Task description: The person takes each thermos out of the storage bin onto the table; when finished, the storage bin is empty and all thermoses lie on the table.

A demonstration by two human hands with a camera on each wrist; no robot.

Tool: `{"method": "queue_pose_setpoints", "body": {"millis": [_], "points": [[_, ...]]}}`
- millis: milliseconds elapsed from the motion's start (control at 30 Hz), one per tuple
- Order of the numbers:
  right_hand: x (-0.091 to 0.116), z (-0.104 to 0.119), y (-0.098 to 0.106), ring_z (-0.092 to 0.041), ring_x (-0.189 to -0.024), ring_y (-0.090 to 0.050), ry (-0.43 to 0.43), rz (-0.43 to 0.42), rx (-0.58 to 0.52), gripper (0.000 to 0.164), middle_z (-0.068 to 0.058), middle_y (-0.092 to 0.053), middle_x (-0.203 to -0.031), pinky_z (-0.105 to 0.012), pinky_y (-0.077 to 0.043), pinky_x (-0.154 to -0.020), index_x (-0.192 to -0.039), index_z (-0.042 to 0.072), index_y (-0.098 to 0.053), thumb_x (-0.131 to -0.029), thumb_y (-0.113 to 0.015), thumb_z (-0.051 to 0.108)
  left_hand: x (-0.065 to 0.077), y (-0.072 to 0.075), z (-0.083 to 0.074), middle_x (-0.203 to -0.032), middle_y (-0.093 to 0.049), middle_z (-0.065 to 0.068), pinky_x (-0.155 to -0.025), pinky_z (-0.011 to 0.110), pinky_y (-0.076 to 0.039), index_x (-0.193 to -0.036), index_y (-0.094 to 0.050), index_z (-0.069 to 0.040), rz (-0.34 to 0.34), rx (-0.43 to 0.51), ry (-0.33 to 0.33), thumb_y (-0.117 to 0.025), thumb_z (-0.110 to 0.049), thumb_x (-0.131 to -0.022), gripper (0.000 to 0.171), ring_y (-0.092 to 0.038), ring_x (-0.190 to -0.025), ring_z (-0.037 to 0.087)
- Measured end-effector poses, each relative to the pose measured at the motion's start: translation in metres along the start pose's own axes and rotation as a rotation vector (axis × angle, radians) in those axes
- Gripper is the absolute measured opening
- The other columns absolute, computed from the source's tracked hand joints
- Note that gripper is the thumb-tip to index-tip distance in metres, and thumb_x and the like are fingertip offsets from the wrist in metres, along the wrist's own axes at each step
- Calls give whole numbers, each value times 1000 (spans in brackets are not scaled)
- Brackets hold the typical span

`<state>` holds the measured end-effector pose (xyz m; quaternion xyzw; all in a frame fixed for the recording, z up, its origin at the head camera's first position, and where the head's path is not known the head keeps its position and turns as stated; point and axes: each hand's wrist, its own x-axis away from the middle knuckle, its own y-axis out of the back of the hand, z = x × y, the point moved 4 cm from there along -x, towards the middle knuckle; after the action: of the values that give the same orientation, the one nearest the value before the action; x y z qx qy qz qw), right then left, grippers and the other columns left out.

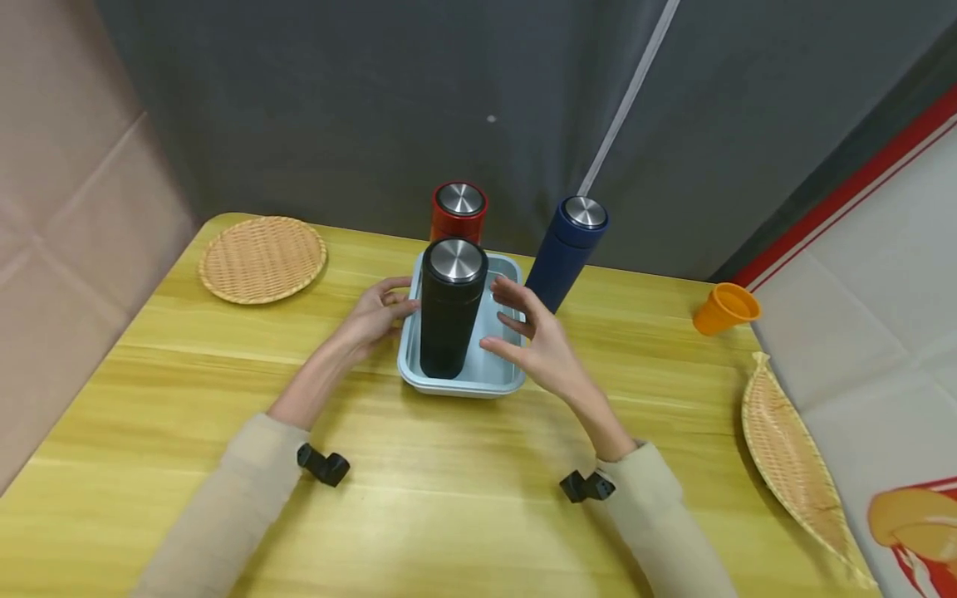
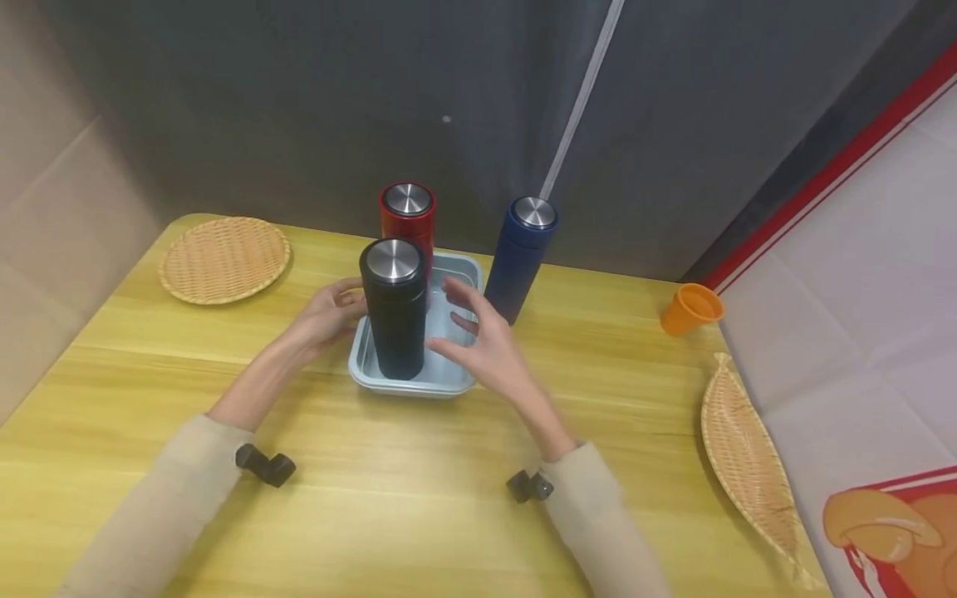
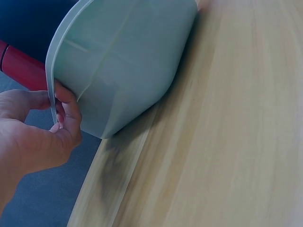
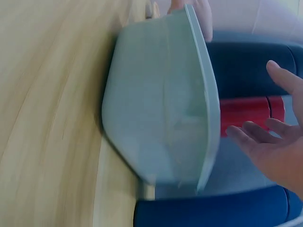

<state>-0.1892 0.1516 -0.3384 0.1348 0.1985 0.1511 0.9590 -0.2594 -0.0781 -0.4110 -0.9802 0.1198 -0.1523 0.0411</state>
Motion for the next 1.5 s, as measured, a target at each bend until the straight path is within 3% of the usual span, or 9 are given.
{"method": "queue_pose_setpoints", "body": {"millis": [267,633,867,1033,1233,1500], "points": [[-17,-4,-30,-23,-123,-49,-61,60,68,84,-12,-49,-135,-39,-46,-97,-145,5,-33,-77,-82,7,-1,-1,-7,-103,-55,8,-71,27,-49,-146,-35,-8,2,-3,-25,-57,-6,-97,53,-57,-85,15],[-14,-10,-41,-21,-113,-55,-102,-48,129,76,-9,-57,-124,-37,-51,-89,-138,6,-42,-76,-84,13,3,-3,3,-101,-54,7,-66,24,-48,-146,-33,-6,9,6,-10,-54,-5,-98,52,-57,-79,11],[-11,-5,-39,-22,-111,-57,-52,-97,125,74,-10,-57,-124,-35,-53,-86,-136,5,-45,-74,-85,11,1,-3,3,-102,-56,6,-68,25,-51,-144,-36,-5,-25,66,-22,-56,-4,-97,50,-59,-82,11],[-8,5,-27,-24,-108,-59,-5,-160,69,71,-13,-59,-121,-38,-54,-84,-133,4,-49,-73,-85,7,1,-3,2,-100,-55,6,-65,24,-51,-143,-36,-5,-15,66,-31,-56,-4,-97,50,-57,-82,11],[-14,26,-1,-21,-101,-61,66,-213,66,69,-11,-61,-118,-39,-56,-78,-132,2,-50,-72,-84,0,1,-3,1,-112,-51,15,-68,25,-50,-144,-34,-5,0,59,-20,-54,-4,-98,50,-54,-93,19],[-13,46,41,-20,-100,-60,56,-290,115,67,-7,-61,-116,-31,-55,-79,-132,5,-52,-72,-83,0,0,-2,3,-119,-50,18,-71,26,-51,-145,-33,-6,3,37,-4,-54,-6,-98,52,-55,-94,19]]}}
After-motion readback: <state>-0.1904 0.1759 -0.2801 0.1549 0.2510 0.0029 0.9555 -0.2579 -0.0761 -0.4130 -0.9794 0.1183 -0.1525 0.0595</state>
